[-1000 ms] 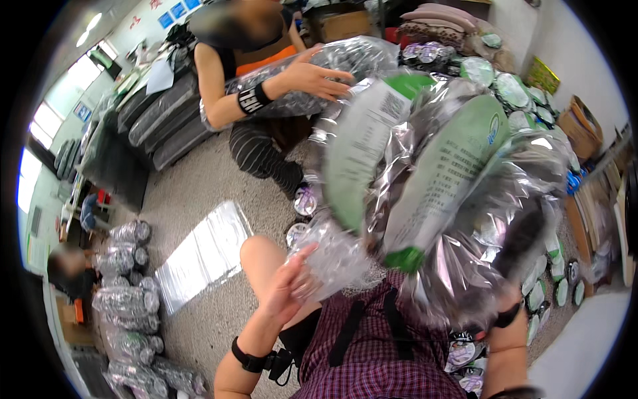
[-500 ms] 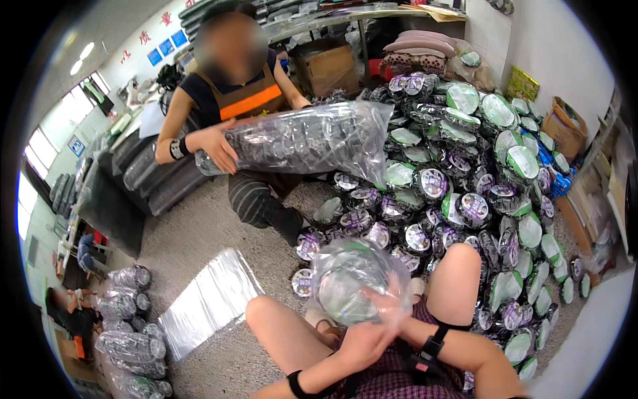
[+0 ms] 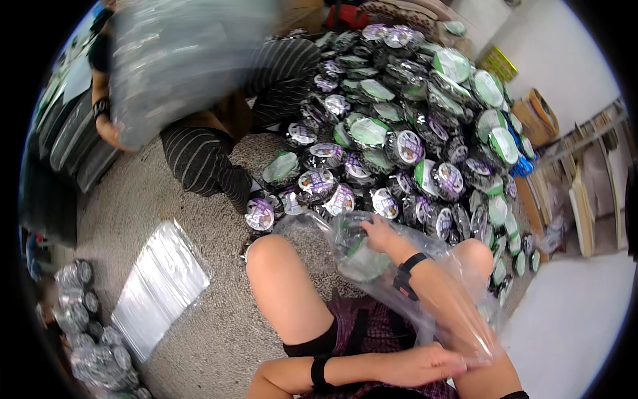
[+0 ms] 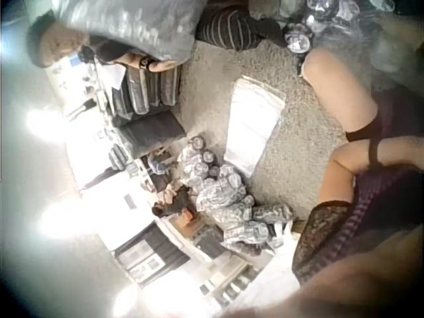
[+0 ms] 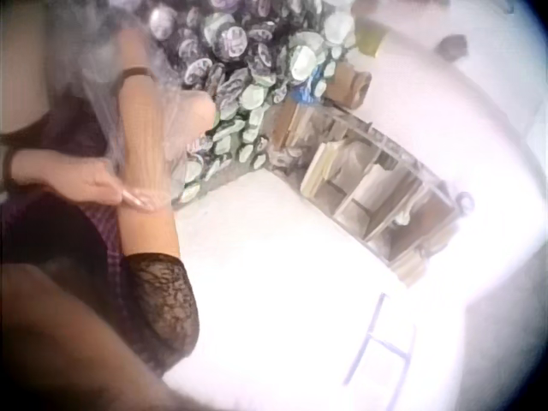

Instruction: The person picks up packaged circular items from a pile on the floor and stacks them into a large clear plastic bag. After filling the bag, the person ties the top of the bag.

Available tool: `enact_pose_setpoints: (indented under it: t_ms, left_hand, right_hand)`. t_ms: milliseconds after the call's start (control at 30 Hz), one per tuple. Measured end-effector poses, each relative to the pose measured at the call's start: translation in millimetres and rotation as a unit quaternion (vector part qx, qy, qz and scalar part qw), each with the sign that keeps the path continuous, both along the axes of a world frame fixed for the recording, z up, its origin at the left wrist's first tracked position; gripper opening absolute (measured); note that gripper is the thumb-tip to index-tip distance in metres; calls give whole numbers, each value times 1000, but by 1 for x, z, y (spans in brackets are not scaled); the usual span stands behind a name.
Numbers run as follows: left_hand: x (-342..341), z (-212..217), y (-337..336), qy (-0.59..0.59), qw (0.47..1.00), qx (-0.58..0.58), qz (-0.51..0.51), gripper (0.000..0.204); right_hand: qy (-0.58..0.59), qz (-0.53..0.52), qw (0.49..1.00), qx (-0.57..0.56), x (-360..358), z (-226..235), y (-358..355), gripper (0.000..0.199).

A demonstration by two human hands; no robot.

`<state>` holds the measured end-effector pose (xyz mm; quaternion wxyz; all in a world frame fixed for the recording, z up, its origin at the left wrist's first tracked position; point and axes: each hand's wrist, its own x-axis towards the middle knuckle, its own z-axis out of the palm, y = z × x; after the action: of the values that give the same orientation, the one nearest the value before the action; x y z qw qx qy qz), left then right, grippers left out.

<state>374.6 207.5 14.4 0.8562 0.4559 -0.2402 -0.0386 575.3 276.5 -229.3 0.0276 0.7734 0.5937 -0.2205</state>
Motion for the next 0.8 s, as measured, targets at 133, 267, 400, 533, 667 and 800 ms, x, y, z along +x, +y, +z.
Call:
enact_pose_setpoints:
  t_ms: [133, 267, 400, 533, 667, 800]
  left_hand:
    - [5, 45, -8, -149, 980, -57, -117, 33]
    - [73, 2, -26, -270, 872, 355, 202, 26]
    - [141, -41, -37, -152, 740, 590, 285, 36]
    - [154, -38, -33, 138, 838, 466, 250, 30]
    - [149, -41, -26, 163, 862, 396, 271, 35]
    - [140, -76, -33, 249, 834, 395, 293, 36]
  right_hand:
    - [195, -42, 943, -268, 18, -19, -65, 63]
    - [151, -63, 961, -222, 2, -6, -108, 55]
    - [219, -42, 956, -189, 31, 116, -180, 47]
    - [452, -140, 849, 234, 66, 253, -319, 28]
    - [262, -559, 637, 462, 153, 241, -509, 44]
    - [246, -825, 340, 380, 195, 63, -654, 70]
